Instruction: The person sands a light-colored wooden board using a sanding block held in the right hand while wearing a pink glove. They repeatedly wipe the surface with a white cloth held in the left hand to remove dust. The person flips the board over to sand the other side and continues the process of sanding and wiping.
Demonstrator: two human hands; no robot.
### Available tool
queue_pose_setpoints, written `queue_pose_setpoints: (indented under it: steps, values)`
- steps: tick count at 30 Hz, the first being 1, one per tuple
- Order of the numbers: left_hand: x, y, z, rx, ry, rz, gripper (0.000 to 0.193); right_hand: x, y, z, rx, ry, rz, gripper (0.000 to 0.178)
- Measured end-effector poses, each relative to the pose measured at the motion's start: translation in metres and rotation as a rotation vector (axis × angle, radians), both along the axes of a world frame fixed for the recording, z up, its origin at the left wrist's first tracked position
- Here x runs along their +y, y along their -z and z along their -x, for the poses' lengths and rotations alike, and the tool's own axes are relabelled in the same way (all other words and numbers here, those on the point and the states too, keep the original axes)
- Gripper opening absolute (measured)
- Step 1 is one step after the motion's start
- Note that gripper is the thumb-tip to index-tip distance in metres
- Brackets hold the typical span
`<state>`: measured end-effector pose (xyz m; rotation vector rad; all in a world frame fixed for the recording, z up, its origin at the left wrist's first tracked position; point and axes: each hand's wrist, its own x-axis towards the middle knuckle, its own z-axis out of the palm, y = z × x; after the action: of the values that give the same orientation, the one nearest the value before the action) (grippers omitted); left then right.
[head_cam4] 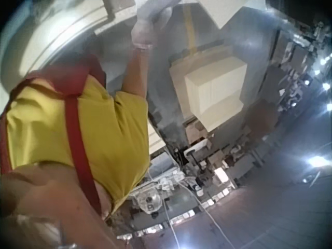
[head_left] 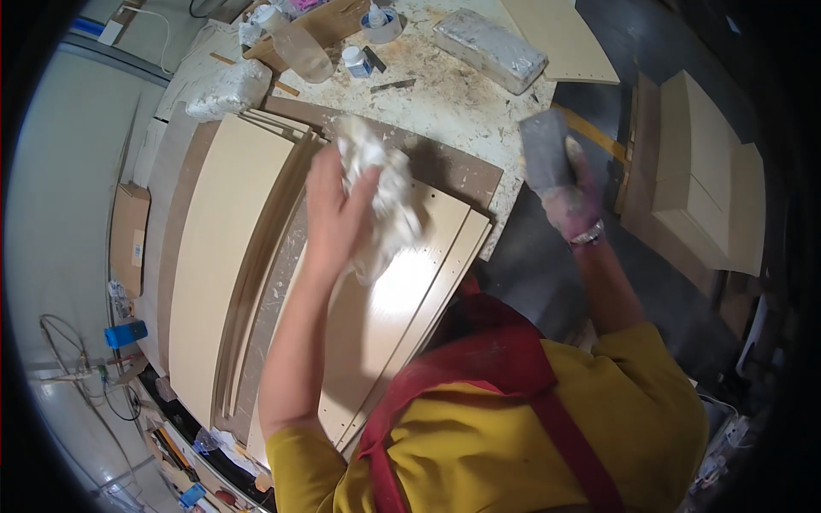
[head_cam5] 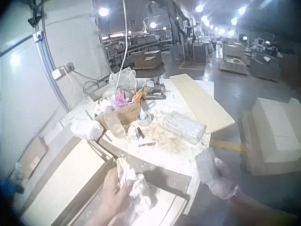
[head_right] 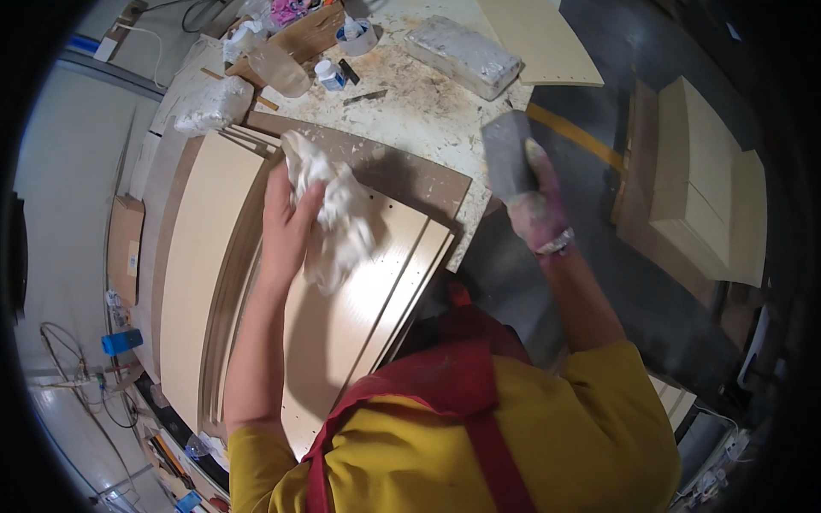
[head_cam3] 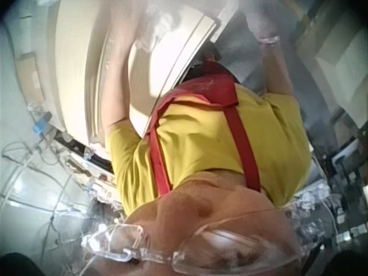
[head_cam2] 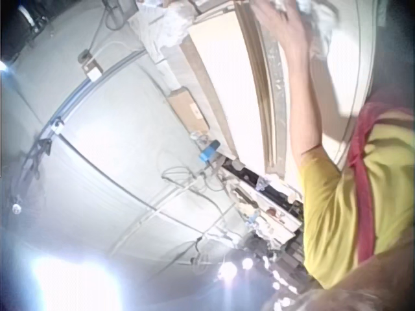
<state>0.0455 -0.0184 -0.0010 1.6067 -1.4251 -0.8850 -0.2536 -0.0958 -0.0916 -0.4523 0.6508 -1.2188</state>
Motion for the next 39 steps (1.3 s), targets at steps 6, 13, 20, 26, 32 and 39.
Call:
queue_pose_setpoints:
  steps: [6, 13, 20, 26, 32, 39]
  values:
    - [0.076, 0.023, 0.065, -0.428, 0.620, 0.201, 0.036, -0.009, -0.006, -0.051, 0.286, -0.205, 0.102, 0.049]
    - [0.098, 0.042, -0.077, -0.592, -0.482, 0.161, 0.021, 0.015, -0.069, -0.044, 1.323, -0.626, 0.962, 0.056]
    - [0.110, 0.067, -0.080, -0.534, -0.503, 0.038, 0.021, -0.030, -0.034, -0.206, 1.608, -0.551, 1.305, 0.057]
    - [0.109, 0.075, -0.079, -0.606, -0.550, 0.086, 0.025, 0.000, -0.037, -0.133, 1.576, -0.410, 1.495, 0.061]
    - [0.108, 0.070, -0.078, -0.634, -0.532, 0.122, 0.025, -0.021, -0.033, -0.185, 1.645, -0.482, 1.443, 0.062]
    - [0.155, 0.040, -0.073, -0.234, -0.661, 0.243, 0.017, -0.089, -0.054, -0.248, 1.639, -0.580, 1.274, 0.064]
